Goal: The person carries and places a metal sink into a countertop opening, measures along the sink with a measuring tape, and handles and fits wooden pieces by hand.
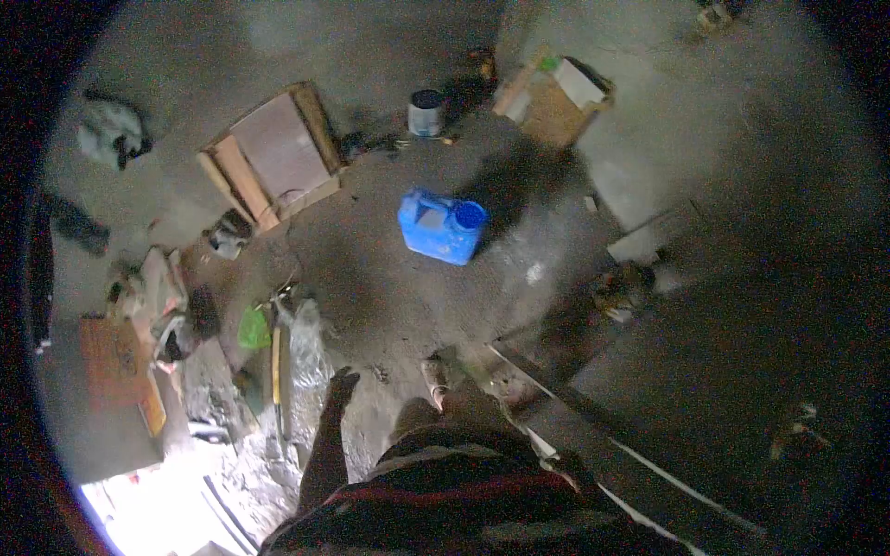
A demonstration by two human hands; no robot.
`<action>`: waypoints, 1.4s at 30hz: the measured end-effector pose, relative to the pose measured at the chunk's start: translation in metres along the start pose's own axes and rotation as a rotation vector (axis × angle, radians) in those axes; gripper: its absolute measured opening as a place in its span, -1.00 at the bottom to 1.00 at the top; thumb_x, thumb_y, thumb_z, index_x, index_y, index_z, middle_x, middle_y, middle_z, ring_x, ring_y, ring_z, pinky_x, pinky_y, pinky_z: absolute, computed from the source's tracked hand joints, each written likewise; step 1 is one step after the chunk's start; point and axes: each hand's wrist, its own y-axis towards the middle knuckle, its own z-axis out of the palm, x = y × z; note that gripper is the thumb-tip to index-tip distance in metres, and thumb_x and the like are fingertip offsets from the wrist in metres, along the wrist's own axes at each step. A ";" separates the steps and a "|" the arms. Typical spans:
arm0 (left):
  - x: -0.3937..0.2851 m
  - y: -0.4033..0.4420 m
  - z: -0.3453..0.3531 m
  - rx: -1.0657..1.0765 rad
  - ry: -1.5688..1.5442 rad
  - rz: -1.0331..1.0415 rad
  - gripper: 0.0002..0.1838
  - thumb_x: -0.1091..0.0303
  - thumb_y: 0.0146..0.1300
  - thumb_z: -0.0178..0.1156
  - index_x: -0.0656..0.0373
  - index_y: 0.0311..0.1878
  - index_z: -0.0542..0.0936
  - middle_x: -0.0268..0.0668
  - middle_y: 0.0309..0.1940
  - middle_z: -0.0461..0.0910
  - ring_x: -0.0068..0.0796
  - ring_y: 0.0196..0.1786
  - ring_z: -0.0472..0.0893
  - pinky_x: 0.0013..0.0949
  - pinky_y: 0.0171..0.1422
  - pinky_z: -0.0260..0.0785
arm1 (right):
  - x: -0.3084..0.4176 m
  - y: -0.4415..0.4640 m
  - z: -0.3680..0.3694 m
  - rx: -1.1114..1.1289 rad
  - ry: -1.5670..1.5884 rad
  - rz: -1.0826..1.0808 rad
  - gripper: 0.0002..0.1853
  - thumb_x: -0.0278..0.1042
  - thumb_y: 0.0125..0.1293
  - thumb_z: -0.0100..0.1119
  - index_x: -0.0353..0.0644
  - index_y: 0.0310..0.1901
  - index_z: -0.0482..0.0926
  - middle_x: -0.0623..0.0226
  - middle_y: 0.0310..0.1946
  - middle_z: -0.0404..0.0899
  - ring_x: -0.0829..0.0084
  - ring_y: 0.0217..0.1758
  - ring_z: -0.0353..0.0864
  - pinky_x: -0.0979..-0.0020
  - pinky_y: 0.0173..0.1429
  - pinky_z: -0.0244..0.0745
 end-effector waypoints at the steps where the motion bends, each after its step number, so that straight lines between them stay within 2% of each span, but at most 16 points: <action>1: -0.003 0.005 -0.012 -0.003 0.063 0.171 -0.48 0.16 0.36 0.36 0.25 0.29 0.62 -0.13 0.04 0.73 -0.48 -0.17 0.62 -0.38 -0.04 0.51 | 0.009 0.004 0.000 0.019 -0.014 0.008 -0.39 0.24 0.43 0.19 -0.23 0.13 0.67 0.10 0.00 0.73 0.10 0.01 0.73 0.03 0.10 0.61; 3: 0.022 0.020 -0.025 -0.037 -0.269 0.000 -0.49 0.15 0.34 0.38 0.27 0.25 0.64 -0.08 0.07 0.73 -0.43 -0.08 0.68 -0.30 0.05 0.55 | 0.031 0.020 -0.002 0.057 -0.037 0.015 -0.37 0.28 0.43 0.18 -0.21 0.12 0.67 0.10 -0.01 0.73 0.08 -0.01 0.73 0.01 0.08 0.61; 6: 0.082 0.045 -0.071 0.123 0.372 -0.254 -0.39 0.09 0.38 0.36 0.40 0.29 0.53 0.15 0.10 0.68 -0.08 0.05 0.71 -0.13 0.15 0.53 | 0.081 0.056 -0.021 0.042 -0.087 0.009 -0.35 0.33 0.42 0.16 -0.19 0.11 0.68 0.10 -0.02 0.73 0.06 -0.03 0.74 -0.01 0.05 0.61; 9: 0.067 0.044 -0.109 0.267 0.249 -0.421 -0.46 0.11 0.39 0.31 0.36 0.24 0.55 0.12 0.04 0.69 -0.06 0.01 0.70 -0.09 0.10 0.53 | 0.128 0.126 -0.043 -0.287 -0.176 0.046 -0.40 0.25 0.25 0.30 -0.20 -0.03 0.76 -0.14 -0.18 0.71 0.06 -0.04 0.74 0.04 0.09 0.58; 12: 0.057 0.084 -0.152 0.357 0.234 -0.462 -0.53 0.13 0.41 0.25 0.32 0.20 0.57 0.08 -0.02 0.69 -0.05 -0.03 0.70 -0.06 0.05 0.54 | 0.208 0.182 -0.063 -0.461 0.273 -0.196 -0.44 0.19 0.35 0.30 -0.08 0.17 0.67 -0.03 0.10 0.69 0.07 0.21 0.65 0.03 0.34 0.50; 14: 0.049 0.126 -0.189 0.390 0.238 -0.457 -0.57 0.15 0.42 0.21 0.29 0.17 0.58 0.06 -0.06 0.70 -0.03 -0.06 0.70 -0.03 0.02 0.54 | 0.303 0.184 -0.095 -0.482 -0.145 0.061 -0.47 0.16 0.35 0.30 -0.08 0.15 0.69 -0.03 0.10 0.69 0.04 0.21 0.65 0.03 0.33 0.52; 17: 0.034 0.197 -0.255 0.364 0.239 -0.412 -0.63 0.17 0.44 0.16 0.25 0.12 0.60 0.02 -0.12 0.70 -0.01 -0.10 0.70 0.00 -0.03 0.54 | 0.395 0.179 -0.105 -0.532 0.033 -0.225 -0.48 0.19 0.32 0.31 -0.07 0.07 0.71 0.00 0.10 0.70 -0.06 0.19 0.67 0.01 0.29 0.54; 24: 0.018 0.404 -0.394 0.212 1.191 0.305 -0.71 0.22 0.48 0.03 0.16 0.02 0.65 -0.06 -0.25 0.72 0.03 -0.20 0.70 0.09 -0.15 0.54 | 0.419 0.243 -0.081 -0.414 -0.341 -0.663 -0.73 -0.10 0.35 0.21 0.11 -0.01 0.76 0.15 -0.10 0.73 0.01 -0.02 0.72 0.03 0.09 0.60; 25: 0.014 0.459 -0.402 -0.081 0.809 0.855 -0.66 0.13 0.54 0.01 0.18 -0.02 0.65 -0.06 -0.27 0.75 0.04 -0.23 0.71 0.07 -0.14 0.55 | 0.438 0.234 -0.091 -0.278 -0.260 -0.512 -0.72 -0.11 0.35 0.20 0.09 0.00 0.77 0.13 -0.12 0.73 0.03 -0.03 0.72 0.04 0.07 0.61; 26: -0.016 0.472 -0.398 -0.207 0.587 0.364 -0.64 0.13 0.52 0.09 0.27 -0.04 0.64 -0.08 -0.26 0.77 0.01 -0.22 0.73 0.02 -0.12 0.56 | 0.454 0.218 -0.104 -0.150 -0.183 -0.347 -0.71 -0.13 0.34 0.19 0.08 0.00 0.77 0.10 -0.14 0.74 0.05 -0.04 0.73 0.05 0.04 0.61; 29: -0.134 0.531 -0.393 -0.007 0.274 0.212 -0.66 0.17 0.45 0.19 0.22 0.10 0.64 -0.10 -0.10 0.74 -0.07 -0.05 0.71 -0.02 0.00 0.55 | 0.455 0.219 -0.123 -0.335 -0.473 -0.483 -0.67 -0.12 0.35 0.17 0.00 0.03 0.76 0.04 -0.17 0.74 0.06 -0.05 0.73 0.07 0.04 0.61; 36: -0.194 0.698 -0.365 0.424 0.171 0.169 -0.50 0.24 0.38 0.33 0.22 0.33 0.57 -0.19 0.37 0.57 -0.31 0.29 0.61 -0.14 0.10 0.57 | 0.528 0.308 -0.233 -0.157 -0.215 0.145 -0.67 -0.07 0.43 0.12 -0.01 0.03 0.75 0.02 -0.14 0.73 0.03 -0.04 0.74 0.02 0.06 0.61; 39: -0.294 0.732 -0.373 0.380 0.429 0.181 -0.49 0.22 0.38 0.33 0.23 0.32 0.57 -0.17 0.35 0.58 -0.28 0.29 0.61 -0.12 0.12 0.56 | 0.544 0.376 -0.274 -0.771 -0.256 -0.428 -0.71 -0.05 0.43 0.17 -0.04 -0.10 0.74 0.03 -0.19 0.71 -0.08 -0.10 0.69 -0.13 0.00 0.57; 40: -0.323 0.749 -0.366 0.390 0.478 0.214 -0.49 0.22 0.38 0.33 0.24 0.32 0.57 -0.16 0.35 0.58 -0.27 0.29 0.60 -0.11 0.13 0.55 | 0.588 0.381 -0.303 -0.745 -0.068 -0.347 -0.60 0.07 0.39 0.28 -0.19 -0.27 0.68 -0.07 -0.36 0.65 -0.13 -0.24 0.64 -0.05 -0.16 0.48; 41: -0.349 0.766 -0.354 0.416 0.501 0.232 -0.49 0.21 0.38 0.32 0.24 0.32 0.57 -0.16 0.34 0.58 -0.26 0.29 0.60 -0.11 0.14 0.54 | 0.608 0.391 -0.320 -0.767 -0.076 -0.473 -0.63 0.05 0.39 0.27 -0.14 -0.22 0.72 -0.04 -0.21 0.70 -0.12 -0.13 0.66 -0.07 -0.09 0.53; 42: -0.372 0.779 -0.342 0.445 0.519 0.234 -0.49 0.21 0.38 0.32 0.24 0.32 0.57 -0.15 0.34 0.58 -0.24 0.29 0.60 -0.10 0.14 0.54 | 0.635 0.395 -0.341 -0.589 0.192 -0.251 -0.66 0.05 0.39 0.26 -0.06 -0.09 0.74 0.03 -0.07 0.71 -0.07 0.00 0.67 -0.05 0.03 0.56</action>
